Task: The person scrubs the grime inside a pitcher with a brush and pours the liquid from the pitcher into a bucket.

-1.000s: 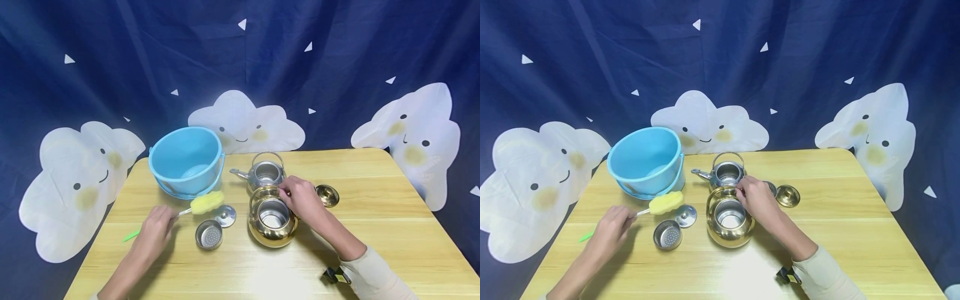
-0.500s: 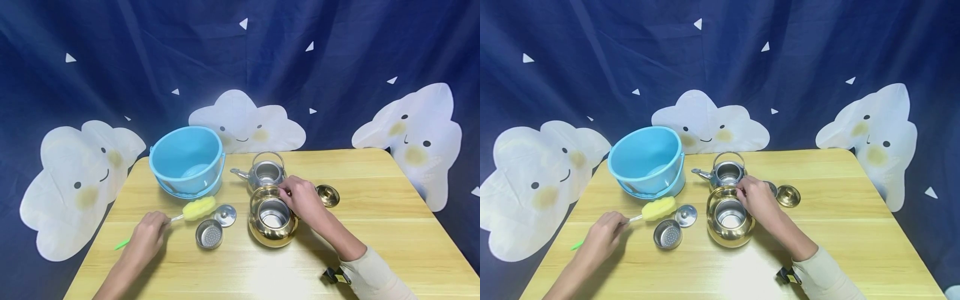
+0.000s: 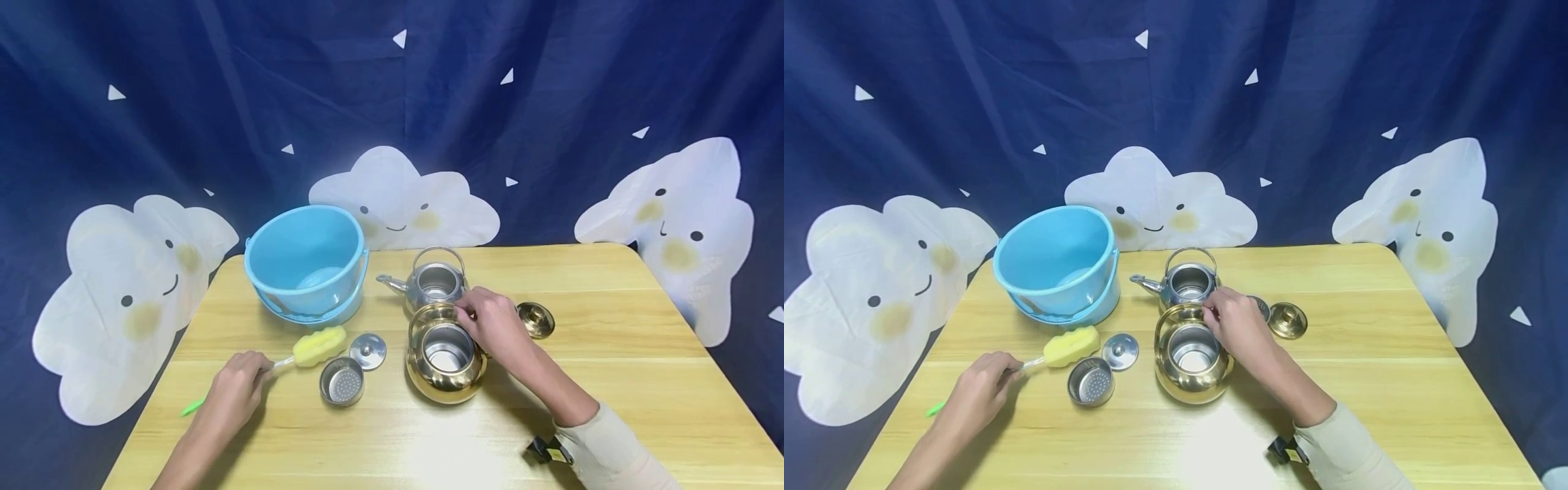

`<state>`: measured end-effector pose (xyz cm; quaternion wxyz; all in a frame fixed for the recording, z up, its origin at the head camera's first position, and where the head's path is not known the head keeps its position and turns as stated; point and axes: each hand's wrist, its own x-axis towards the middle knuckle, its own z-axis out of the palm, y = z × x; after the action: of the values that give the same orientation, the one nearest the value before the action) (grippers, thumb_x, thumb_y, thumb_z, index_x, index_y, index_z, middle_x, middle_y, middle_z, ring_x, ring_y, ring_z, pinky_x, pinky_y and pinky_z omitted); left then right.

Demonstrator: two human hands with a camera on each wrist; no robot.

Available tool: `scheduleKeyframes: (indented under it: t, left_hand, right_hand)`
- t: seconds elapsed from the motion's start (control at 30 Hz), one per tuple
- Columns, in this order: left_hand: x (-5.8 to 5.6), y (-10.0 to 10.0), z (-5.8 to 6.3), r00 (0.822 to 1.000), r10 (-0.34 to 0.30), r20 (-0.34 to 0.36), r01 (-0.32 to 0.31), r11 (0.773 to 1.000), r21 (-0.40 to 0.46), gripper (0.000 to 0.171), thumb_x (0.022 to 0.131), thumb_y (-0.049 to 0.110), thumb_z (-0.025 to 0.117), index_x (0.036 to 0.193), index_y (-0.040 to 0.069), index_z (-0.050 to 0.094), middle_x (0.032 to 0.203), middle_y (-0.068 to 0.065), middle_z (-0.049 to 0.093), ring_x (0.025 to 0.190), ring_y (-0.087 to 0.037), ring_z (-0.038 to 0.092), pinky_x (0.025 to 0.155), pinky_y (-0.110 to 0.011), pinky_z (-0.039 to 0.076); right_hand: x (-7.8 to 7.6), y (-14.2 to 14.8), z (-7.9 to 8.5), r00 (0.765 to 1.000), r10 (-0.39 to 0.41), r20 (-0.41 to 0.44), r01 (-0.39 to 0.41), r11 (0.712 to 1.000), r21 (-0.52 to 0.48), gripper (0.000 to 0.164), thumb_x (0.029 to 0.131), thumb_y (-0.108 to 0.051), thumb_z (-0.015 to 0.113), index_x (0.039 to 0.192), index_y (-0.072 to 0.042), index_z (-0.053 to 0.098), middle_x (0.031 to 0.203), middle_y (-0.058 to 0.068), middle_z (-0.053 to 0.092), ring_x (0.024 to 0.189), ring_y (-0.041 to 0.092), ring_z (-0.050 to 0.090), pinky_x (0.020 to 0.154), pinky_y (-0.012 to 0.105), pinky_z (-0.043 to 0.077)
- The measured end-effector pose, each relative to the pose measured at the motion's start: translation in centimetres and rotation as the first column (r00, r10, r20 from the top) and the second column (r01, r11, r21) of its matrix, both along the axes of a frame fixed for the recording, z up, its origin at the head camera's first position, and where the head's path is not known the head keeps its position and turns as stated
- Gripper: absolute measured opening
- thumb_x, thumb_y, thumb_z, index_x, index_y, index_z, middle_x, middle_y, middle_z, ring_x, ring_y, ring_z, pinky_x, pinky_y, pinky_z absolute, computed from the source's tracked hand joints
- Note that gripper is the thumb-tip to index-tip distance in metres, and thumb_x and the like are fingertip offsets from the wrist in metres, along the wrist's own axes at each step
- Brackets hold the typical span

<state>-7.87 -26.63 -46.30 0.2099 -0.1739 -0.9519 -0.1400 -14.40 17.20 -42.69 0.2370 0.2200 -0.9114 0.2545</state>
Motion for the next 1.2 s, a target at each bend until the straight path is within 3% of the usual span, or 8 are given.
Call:
scheduleKeyframes:
  t: [0.3, 0.67, 1.0, 1.2]
  left_hand:
    - [-0.1, -0.1, -0.1, 0.993, 0.046, 0.109, -0.048, 0.999, 0.009, 0.021, 0.074, -0.004, 0.087, 0.086, 0.006, 0.073, 0.080, -0.007, 0.074, 0.074, -0.018, 0.067, 0.062, -0.034, 0.063]
    - [-0.4, -0.1, 0.1, 0.987, 0.054, 0.148, -0.053, 0.998, -0.015, 0.017, 0.076, -0.001, 0.087, 0.084, 0.008, 0.075, 0.081, -0.006, 0.075, 0.075, -0.018, 0.068, 0.063, -0.037, 0.062]
    - [-0.7, 1.1, 1.5, 0.992, 0.035, 0.123, -0.033, 0.999, -0.018, 0.015, 0.079, 0.001, 0.086, 0.090, 0.006, 0.077, 0.086, -0.009, 0.077, 0.083, -0.025, 0.072, 0.072, -0.043, 0.064]
    - [-1.1, 2.4, 2.2, 0.998, -0.001, 0.065, 0.002, 1.000, -0.015, 0.017, 0.079, 0.003, 0.086, 0.093, 0.005, 0.077, 0.091, -0.010, 0.078, 0.087, -0.028, 0.073, 0.078, -0.045, 0.064]
  right_hand:
    - [0.0, 0.0, 0.0, 1.000, -0.006, 0.010, 0.006, 1.000, 0.001, 0.004, 0.085, 0.000, 0.075, 0.088, -0.004, 0.076, 0.080, 0.009, 0.073, 0.069, 0.018, 0.068, 0.060, 0.032, 0.061]
    - [0.0, 0.0, 0.0, 1.000, -0.005, 0.000, 0.005, 1.000, 0.006, 0.007, 0.084, 0.001, 0.075, 0.087, -0.005, 0.076, 0.078, 0.008, 0.073, 0.067, 0.017, 0.067, 0.059, 0.033, 0.060]
    - [0.0, 0.0, 0.0, 1.000, -0.004, 0.004, 0.004, 1.000, 0.005, 0.006, 0.083, 0.000, 0.076, 0.088, -0.005, 0.076, 0.079, 0.008, 0.073, 0.067, 0.016, 0.066, 0.058, 0.031, 0.059]
    - [0.0, 0.0, 0.0, 1.000, -0.007, -0.005, 0.007, 1.000, 0.003, 0.008, 0.083, 0.001, 0.076, 0.088, -0.005, 0.077, 0.079, 0.008, 0.073, 0.068, 0.017, 0.067, 0.059, 0.033, 0.060]
